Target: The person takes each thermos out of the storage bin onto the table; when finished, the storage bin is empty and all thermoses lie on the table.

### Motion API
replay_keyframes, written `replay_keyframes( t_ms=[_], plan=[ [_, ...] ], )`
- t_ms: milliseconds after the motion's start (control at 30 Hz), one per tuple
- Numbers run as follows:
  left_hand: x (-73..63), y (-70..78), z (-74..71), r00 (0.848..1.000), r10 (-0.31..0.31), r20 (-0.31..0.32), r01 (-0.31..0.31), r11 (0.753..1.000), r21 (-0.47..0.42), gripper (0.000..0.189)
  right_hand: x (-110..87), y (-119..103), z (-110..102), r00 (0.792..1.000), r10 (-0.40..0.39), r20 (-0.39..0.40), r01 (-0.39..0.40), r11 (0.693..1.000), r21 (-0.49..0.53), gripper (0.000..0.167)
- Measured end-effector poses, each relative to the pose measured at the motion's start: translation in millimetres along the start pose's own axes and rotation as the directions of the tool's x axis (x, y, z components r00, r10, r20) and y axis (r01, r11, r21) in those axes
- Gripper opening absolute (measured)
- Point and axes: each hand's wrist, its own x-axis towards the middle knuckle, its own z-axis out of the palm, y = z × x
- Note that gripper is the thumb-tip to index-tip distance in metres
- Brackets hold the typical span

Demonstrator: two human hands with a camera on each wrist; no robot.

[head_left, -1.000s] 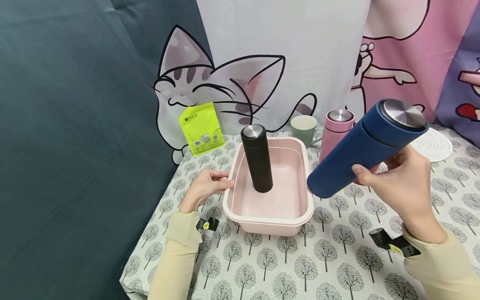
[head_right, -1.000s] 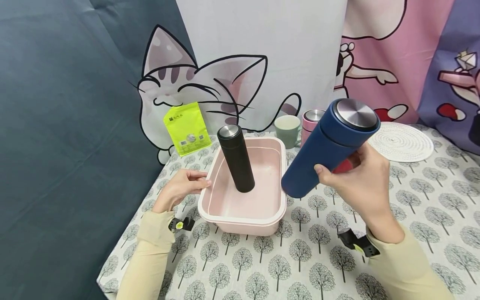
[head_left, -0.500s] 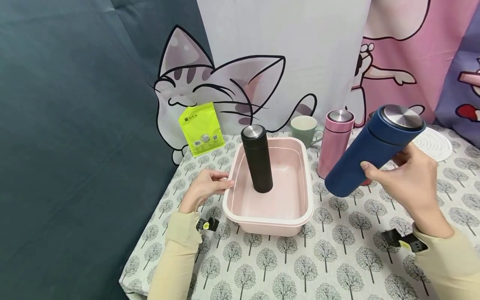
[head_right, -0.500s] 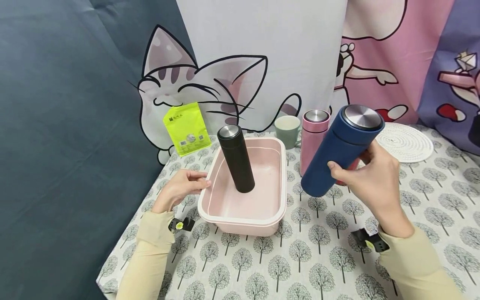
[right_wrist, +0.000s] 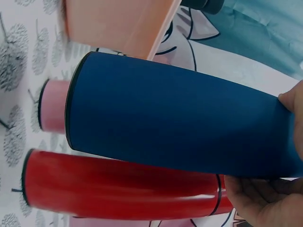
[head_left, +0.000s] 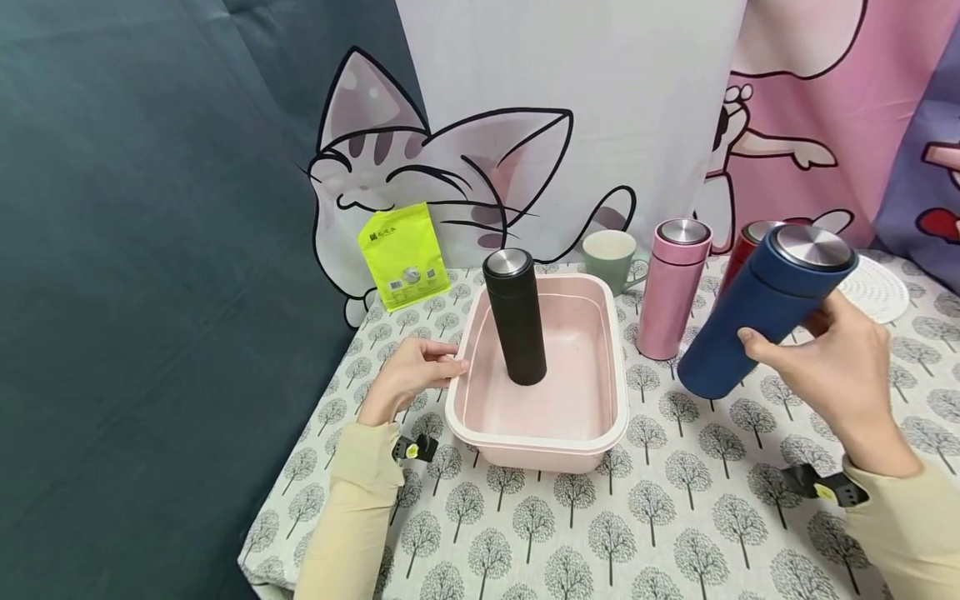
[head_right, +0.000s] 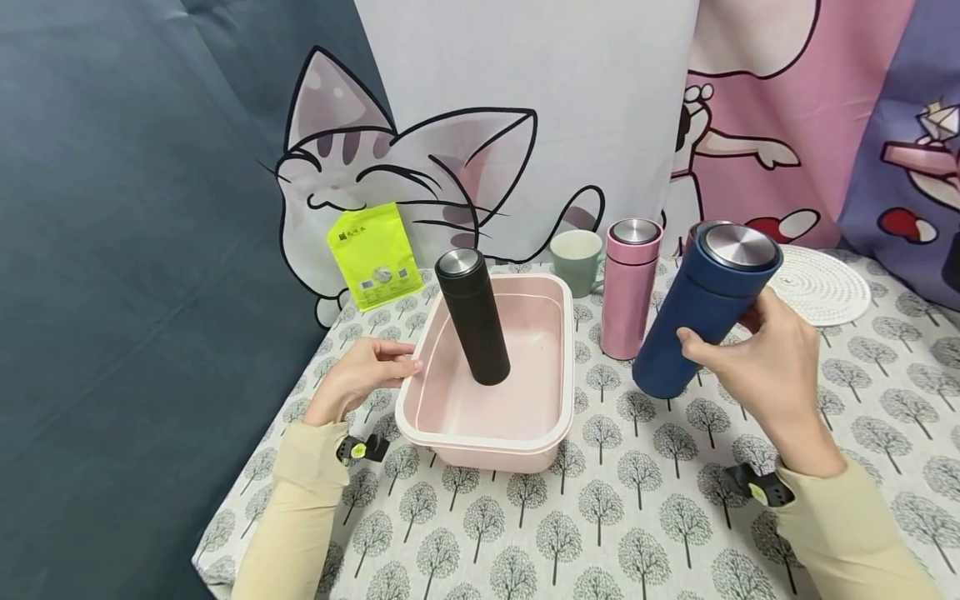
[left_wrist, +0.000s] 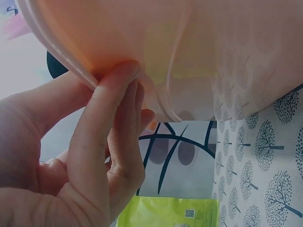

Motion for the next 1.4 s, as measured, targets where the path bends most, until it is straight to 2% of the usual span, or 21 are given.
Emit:
replay_keyframes(
  t_ms=[233, 500, 633, 900, 1033, 1233, 1400],
  plan=[
    [-2.9, 0.6, -1.0, 1.0, -0.007, -0.007, 0.007, 1.0, -0.003, 0.041, 1.8, 13, 1, 1.0, 0.015, 0.023, -0.013, 0.998, -0.06, 0.048],
    [-2.9, 1.1, 1.3, 1.0, -0.016, -0.012, 0.016, 1.0, 0.012, 0.043, 4.7, 31, 0, 0.999, -0.038, -0.007, 0.038, 0.998, -0.048, 0.046],
    [-2.1, 1.5, 2.0, 1.0, -0.008, -0.013, 0.009, 1.0, 0.015, 0.044, 7.3, 37, -3, 0.999, -0.033, -0.013, 0.033, 0.998, -0.049, 0.05],
    [-1.7, 2.9, 1.6, 1.0, -0.012, -0.011, 0.012, 1.0, 0.014, 0.045, 10.4, 46, -7, 0.999, -0.021, -0.036, 0.019, 0.998, -0.053, 0.046],
    [-1.7, 2.1, 0.6, 1.0, -0.01, -0.009, 0.01, 1.0, 0.012, 0.044, 12.2, 50, -10, 1.0, -0.007, -0.028, 0.006, 0.999, -0.05, 0.05],
    [-1.6, 2.2, 1.1, 1.0, -0.011, -0.01, 0.011, 1.0, 0.015, 0.044, 15.8, 57, -15, 0.998, 0.052, -0.026, -0.055, 0.991, -0.119, 0.063],
    [-0.6, 2.3, 1.7, 1.0, -0.025, -0.014, 0.025, 1.0, 0.007, 0.046, 17.6, 65, -17, 0.995, 0.093, -0.025, -0.095, 0.989, -0.11, 0.057]
  ],
)
